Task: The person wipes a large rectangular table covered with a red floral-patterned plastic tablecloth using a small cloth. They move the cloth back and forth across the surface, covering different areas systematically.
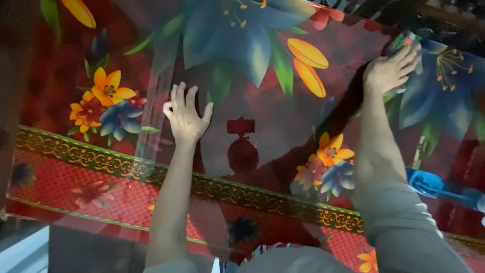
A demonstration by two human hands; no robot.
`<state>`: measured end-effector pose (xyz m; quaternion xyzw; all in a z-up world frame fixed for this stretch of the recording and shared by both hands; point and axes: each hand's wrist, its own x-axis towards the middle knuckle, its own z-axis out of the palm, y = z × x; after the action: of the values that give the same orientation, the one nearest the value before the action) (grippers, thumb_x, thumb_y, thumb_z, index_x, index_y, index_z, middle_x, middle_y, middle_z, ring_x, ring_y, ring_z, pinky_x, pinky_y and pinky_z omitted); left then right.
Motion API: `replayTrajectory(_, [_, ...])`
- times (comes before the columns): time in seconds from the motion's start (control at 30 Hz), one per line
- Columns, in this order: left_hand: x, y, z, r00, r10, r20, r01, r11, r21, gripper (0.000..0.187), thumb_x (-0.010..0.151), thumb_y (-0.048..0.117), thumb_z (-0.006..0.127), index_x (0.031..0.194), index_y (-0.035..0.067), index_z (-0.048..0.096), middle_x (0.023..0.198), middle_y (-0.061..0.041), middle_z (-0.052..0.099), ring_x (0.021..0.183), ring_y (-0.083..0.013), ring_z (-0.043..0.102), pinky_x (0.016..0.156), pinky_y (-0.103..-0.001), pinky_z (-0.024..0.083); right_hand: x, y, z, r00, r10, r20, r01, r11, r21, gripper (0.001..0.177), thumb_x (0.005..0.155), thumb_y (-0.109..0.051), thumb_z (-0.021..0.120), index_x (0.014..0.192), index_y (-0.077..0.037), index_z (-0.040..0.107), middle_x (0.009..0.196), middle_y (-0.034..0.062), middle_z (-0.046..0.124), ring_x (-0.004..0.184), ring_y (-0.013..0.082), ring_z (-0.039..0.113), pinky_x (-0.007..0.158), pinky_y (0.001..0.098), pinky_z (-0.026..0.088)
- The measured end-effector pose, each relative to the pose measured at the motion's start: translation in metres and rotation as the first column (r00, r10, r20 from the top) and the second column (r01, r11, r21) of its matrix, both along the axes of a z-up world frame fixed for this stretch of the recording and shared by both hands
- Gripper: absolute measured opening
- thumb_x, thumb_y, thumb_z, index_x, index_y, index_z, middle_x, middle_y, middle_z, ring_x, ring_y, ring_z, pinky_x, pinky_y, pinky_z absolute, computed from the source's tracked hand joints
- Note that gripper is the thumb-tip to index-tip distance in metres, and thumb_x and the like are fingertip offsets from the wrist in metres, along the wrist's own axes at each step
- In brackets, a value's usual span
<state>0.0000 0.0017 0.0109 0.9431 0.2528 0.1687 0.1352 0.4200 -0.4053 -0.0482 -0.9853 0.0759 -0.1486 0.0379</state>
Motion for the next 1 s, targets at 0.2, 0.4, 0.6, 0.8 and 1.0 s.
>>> replayTrajectory(0.2, [-0.002, -0.001, 0.005, 0.999, -0.029, 0.019, 0.026, 0.992, 0.121, 0.055, 0.100, 0.050, 0.063, 0.138, 0.010, 0.061, 0.149, -0.018, 0.050, 0.144, -0.0349, 0.038, 0.093, -0.049, 0.035, 0.004, 0.106, -0.034, 0.937, -0.348, -0.009, 0.340, 0.921, -0.190, 0.078, 0.108, -0.042, 0.062, 0.168, -0.029, 0.015, 0.169, -0.0042, 0.001, 0.158, 0.0260, 0.027, 0.114, 0.0465, 0.048])
replayTrajectory(0.4, [-0.002, 0.001, 0.004, 0.999, -0.010, -0.033, 0.014, 0.993, 0.119, 0.057, 0.099, 0.051, 0.064, 0.140, 0.010, 0.060, 0.150, -0.017, 0.047, 0.144, -0.0342, 0.036, 0.093, -0.050, 0.036, -0.097, 0.291, 0.007, 0.990, 0.127, -0.066, -0.135, 0.980, -0.145, 0.075, 0.098, -0.059, 0.064, 0.156, -0.014, 0.044, 0.160, 0.0217, 0.028, 0.148, 0.0378, 0.023, 0.108, 0.0553, 0.042])
replayTrajectory(0.6, [0.001, 0.002, 0.004, 0.999, -0.024, 0.022, 0.023, 0.999, 0.040, 0.057, 0.093, 0.049, 0.066, 0.138, 0.015, 0.059, 0.150, -0.017, 0.048, 0.145, -0.0357, 0.037, 0.095, -0.050, 0.033, -0.238, 0.377, 0.064, 0.824, 0.559, -0.088, -0.559, 0.829, 0.025, 0.060, 0.100, -0.039, 0.056, 0.155, -0.019, 0.043, 0.162, 0.0124, 0.035, 0.149, 0.0384, 0.033, 0.115, 0.0598, 0.032])
replayTrajectory(0.8, [-0.003, 0.001, 0.000, 0.998, -0.038, 0.053, 0.038, 0.999, 0.000, 0.058, 0.098, 0.052, 0.061, 0.143, 0.014, 0.058, 0.154, -0.015, 0.046, 0.147, -0.0369, 0.035, 0.100, -0.057, 0.031, -0.238, 0.306, 0.051, 0.397, 0.914, -0.087, -0.906, 0.405, 0.120, 0.056, 0.113, -0.028, 0.044, 0.165, -0.016, 0.026, 0.171, 0.0080, 0.019, 0.157, 0.0350, 0.014, 0.118, 0.0627, 0.031])
replayTrajectory(1.0, [-0.004, 0.002, -0.007, 0.994, -0.039, 0.102, 0.031, 0.996, 0.082, 0.060, 0.096, 0.054, 0.062, 0.141, 0.014, 0.062, 0.154, -0.016, 0.050, 0.146, -0.0356, 0.040, 0.099, -0.050, 0.033, -0.171, 0.165, 0.057, 0.580, 0.814, 0.034, -0.814, 0.581, -0.010, 0.094, 0.085, -0.026, 0.066, 0.164, -0.008, 0.019, 0.151, 0.0174, 0.044, 0.134, 0.0373, 0.047, 0.088, 0.0547, 0.051])
